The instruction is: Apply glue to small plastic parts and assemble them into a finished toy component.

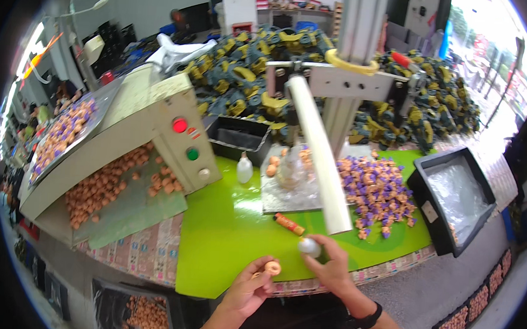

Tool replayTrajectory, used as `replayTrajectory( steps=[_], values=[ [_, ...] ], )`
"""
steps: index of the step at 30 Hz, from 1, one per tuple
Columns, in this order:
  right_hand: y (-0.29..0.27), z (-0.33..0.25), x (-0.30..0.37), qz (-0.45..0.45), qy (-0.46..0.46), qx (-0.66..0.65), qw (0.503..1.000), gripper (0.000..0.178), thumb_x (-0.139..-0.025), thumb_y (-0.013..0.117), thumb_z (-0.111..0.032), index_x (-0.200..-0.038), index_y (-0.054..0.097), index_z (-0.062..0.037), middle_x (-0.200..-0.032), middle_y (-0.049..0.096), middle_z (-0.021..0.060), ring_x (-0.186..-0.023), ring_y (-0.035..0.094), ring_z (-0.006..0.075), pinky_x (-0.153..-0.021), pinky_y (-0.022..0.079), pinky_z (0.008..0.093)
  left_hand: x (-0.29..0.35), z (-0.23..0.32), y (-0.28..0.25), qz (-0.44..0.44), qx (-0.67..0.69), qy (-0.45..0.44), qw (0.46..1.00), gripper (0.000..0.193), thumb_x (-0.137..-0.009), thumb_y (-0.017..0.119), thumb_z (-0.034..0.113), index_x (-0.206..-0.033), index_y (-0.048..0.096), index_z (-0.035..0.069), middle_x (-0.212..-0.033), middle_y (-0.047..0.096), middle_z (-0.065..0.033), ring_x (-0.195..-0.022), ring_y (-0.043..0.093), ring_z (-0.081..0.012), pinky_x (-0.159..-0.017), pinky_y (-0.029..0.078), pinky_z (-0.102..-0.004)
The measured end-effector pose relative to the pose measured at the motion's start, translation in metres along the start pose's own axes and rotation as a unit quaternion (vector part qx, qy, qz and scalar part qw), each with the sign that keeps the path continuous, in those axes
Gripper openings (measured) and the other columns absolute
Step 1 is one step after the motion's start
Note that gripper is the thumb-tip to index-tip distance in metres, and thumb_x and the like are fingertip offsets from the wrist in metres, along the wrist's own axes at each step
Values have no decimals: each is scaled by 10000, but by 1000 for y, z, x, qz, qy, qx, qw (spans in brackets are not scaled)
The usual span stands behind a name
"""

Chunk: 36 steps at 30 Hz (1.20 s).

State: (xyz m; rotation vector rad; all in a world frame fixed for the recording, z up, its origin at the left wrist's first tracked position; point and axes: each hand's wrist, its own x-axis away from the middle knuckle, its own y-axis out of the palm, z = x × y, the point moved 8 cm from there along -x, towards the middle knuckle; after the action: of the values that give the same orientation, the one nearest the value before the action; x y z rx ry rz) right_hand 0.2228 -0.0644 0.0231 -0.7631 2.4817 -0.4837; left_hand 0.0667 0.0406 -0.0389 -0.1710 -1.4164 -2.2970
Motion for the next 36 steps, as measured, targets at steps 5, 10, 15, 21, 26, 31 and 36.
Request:
replayTrajectory(
  steps=[5, 10, 15, 21, 26, 31, 36],
  values=[
    [0, 14, 5, -14, 65, -76, 995, 407, -736, 735, -60, -1125, 615, -46, -1076, 646, 130, -1032, 607, 281, -892, 471, 361, 1, 1, 4, -10, 13, -7, 1000, 332, -886, 611, 25, -1205, 591, 115, -1119, 593, -52, -685, 496, -85, -634, 436, -247],
    [-58, -18, -7, 65, -107, 147, 981, 323, -757, 686, -32, -1074, 625, -43, -1081, 645, 115, -1092, 542, 320, -901, 430, 380, 3, 3, 3, -1, -6, -2, 1000, 316, -883, 625, 72, -1193, 606, 127, -1074, 612, -41, -689, 497, -95, -632, 416, -247],
    [-107, 24, -16, 80, -9, 317, 945, 223, -778, 687, -86, -989, 638, -36, -993, 639, 121, -942, 571, 332, -807, 441, 420, 1, -3, 11, -19, 14, -14, 1000, 324, -879, 622, 43, -1196, 596, 105, -1104, 615, -69, -678, 499, -97, -637, 430, -253],
    [-96, 44, -17, 63, 32, 235, 969, 221, -783, 692, -90, -996, 646, -50, -876, 626, 129, -815, 597, 308, -715, 471, 402, -1, -16, 28, -36, 9, -41, 998, 327, -881, 621, 44, -1204, 585, 85, -1122, 605, -70, -679, 491, -94, -635, 424, -251],
    [-81, 34, -9, 15, 92, 106, 990, 204, -795, 699, -56, -996, 662, -43, -879, 627, 116, -722, 605, 222, -621, 475, 314, -1, -18, 27, -10, 5, -36, 999, 332, -892, 603, 23, -1219, 568, 66, -1111, 595, -68, -671, 472, -81, -628, 416, -244],
    [-43, -1, 19, -128, 133, -172, 968, 211, -852, 676, -58, -1062, 678, -35, -926, 626, 42, -722, 567, 81, -617, 466, 257, -4, -28, 37, -48, -7, -69, 996, 332, -907, 610, 79, -1235, 555, 81, -1105, 581, -62, -663, 465, -82, -630, 401, -221],
    [-25, -17, 35, -133, 188, -287, 930, 219, -836, 692, -29, -1053, 673, -11, -951, 635, 49, -852, 623, 84, -716, 510, 225, -4, -32, 36, -31, -9, -76, 997, 335, -909, 621, 107, -1235, 549, 74, -1057, 587, -49, -652, 455, -73, -610, 401, -213]
  ],
)
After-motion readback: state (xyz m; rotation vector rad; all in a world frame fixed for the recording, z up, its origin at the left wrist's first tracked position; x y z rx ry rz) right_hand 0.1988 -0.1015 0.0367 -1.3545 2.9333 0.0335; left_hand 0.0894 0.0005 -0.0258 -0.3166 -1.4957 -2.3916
